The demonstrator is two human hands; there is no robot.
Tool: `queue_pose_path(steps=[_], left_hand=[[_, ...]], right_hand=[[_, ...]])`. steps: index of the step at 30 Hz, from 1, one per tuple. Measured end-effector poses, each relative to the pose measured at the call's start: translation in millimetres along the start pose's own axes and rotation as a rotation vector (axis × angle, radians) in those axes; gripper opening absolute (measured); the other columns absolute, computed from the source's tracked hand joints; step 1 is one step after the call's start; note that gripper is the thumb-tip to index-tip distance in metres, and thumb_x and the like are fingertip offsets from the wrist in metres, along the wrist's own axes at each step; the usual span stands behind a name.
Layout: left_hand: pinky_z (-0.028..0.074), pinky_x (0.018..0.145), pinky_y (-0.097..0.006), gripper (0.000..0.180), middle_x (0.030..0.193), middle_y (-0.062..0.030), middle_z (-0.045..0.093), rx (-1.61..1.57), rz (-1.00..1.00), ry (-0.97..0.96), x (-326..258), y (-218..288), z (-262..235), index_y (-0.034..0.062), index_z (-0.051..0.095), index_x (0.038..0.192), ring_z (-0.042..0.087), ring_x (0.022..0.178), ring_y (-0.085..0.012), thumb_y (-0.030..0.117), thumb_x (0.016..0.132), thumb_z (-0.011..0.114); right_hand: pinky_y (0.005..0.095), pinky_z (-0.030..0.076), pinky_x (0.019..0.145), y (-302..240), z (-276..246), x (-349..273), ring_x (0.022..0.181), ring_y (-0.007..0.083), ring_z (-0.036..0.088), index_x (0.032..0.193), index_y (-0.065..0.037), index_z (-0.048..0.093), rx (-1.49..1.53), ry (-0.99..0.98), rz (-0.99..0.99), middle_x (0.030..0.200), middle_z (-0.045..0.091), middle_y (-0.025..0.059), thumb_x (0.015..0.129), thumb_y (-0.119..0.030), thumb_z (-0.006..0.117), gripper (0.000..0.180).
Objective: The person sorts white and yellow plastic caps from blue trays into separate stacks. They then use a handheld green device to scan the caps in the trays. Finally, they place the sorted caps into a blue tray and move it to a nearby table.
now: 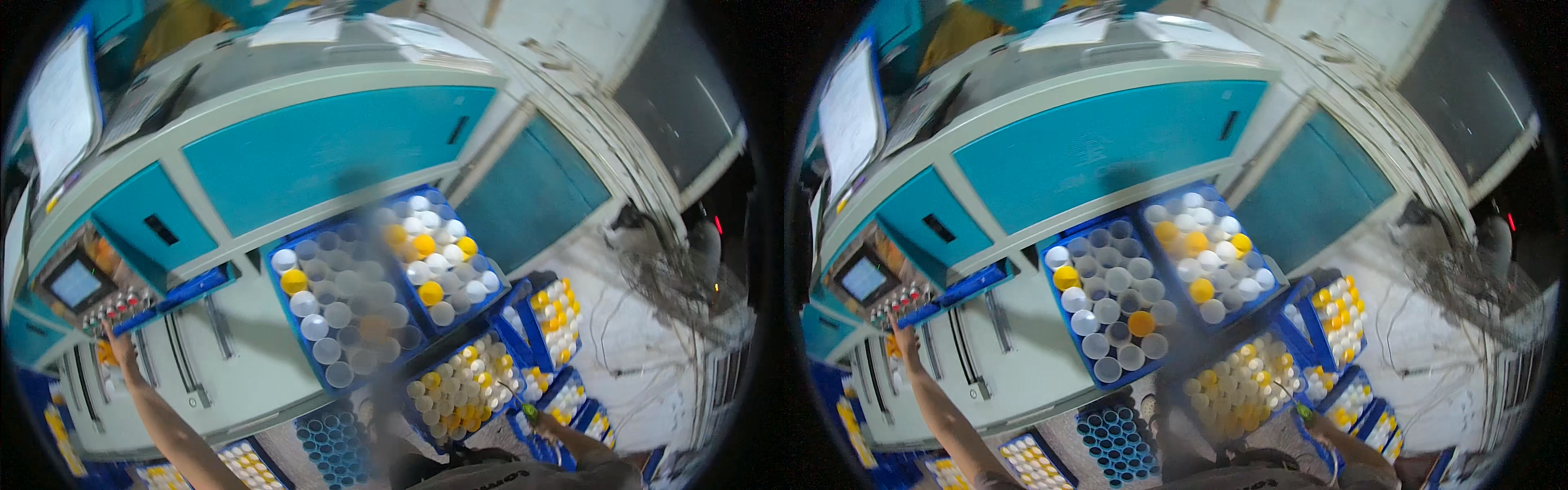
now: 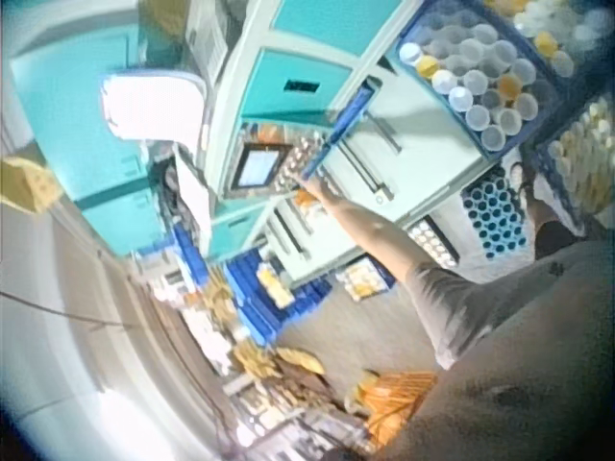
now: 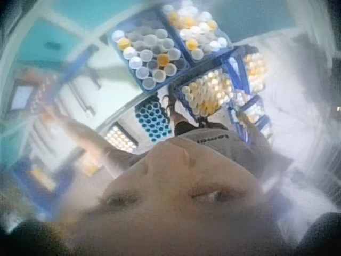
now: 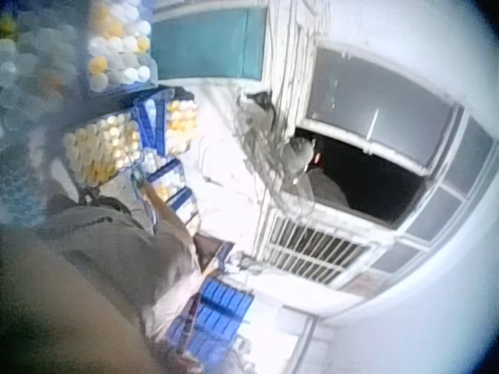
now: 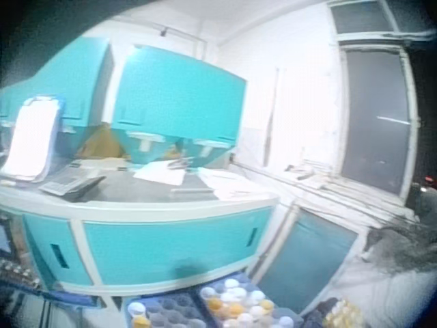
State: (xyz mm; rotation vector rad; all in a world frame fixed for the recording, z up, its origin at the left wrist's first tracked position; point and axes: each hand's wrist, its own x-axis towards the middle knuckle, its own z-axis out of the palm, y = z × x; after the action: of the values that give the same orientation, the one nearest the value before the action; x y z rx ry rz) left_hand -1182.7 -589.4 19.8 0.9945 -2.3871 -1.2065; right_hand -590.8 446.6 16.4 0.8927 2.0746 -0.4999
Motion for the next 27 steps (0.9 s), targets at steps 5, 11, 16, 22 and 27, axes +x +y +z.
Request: queue_pose_path(steps=[5,11,16,22,27], left_hand=[[0.047,0.102,-0.041,0.056,0.148,-0.0196,0.047,-0.184,0.243,0.058,-81.7,-27.2,49.2,0.0060,0.040,0.149,0.054,0.128,-0.0335,0.021,0.098,0.059],[0.056,0.080,-0.044,0.042,0.109,-0.0242,0.069,0.520,0.246,-0.263,-342.0,-96.7,145.5,0.0002,0.059,0.129,0.069,0.096,-0.0328,0.018,0.091,0.063],[0.056,0.075,-0.046,0.038,0.102,-0.0223,0.071,0.915,0.581,-0.772,-602.9,-95.9,214.3,-0.0003,0.064,0.121,0.070,0.090,-0.0359,0.018,0.088,0.066],[0.053,0.067,-0.048,0.024,0.090,-0.0198,0.069,0.454,1.844,-1.343,-998.6,41.3,320.1,0.0034,0.067,0.100,0.067,0.079,-0.0388,0.024,0.090,0.062],[0.052,0.086,-0.048,0.029,0.103,-0.0170,0.070,0.411,1.919,-2.015,-1253.2,180.9,352.2,0.0071,0.066,0.110,0.066,0.097,-0.0380,0.028,0.093,0.054]], right_hand=[[0.0471,0.050,0.063,-0.4,4.5,-2.9,0.076,0.0308,0.065,0.143,-0.005,0.042,-0.178,0.088,-0.097,0.094,0.069,0.0177,0.101,-0.038,0.050,0.055],[0.0499,0.050,0.065,74.9,30.1,-53.9,0.080,0.0356,0.066,0.150,-0.006,0.035,0.039,0.001,-0.037,0.096,0.068,0.0225,0.100,-0.040,0.048,0.062],[0.0527,0.050,0.067,243.9,96.2,-55.5,0.082,0.0372,0.066,0.149,-0.007,0.037,0.129,0.118,-0.063,0.096,0.068,0.0227,0.100,-0.039,0.049,0.059],[0.0530,0.050,0.066,426.1,163.3,-143.2,0.083,0.0385,0.065,0.145,-0.009,0.042,0.370,0.263,0.038,0.098,0.068,0.0211,0.099,-0.035,0.052,0.053],[0.0533,0.050,0.082,510.3,200.8,-216.5,0.104,0.0404,0.064,0.134,-0.003,0.050,0.501,0.285,0.193,0.111,0.067,0.0218,0.096,-0.034,0.058,0.049]])
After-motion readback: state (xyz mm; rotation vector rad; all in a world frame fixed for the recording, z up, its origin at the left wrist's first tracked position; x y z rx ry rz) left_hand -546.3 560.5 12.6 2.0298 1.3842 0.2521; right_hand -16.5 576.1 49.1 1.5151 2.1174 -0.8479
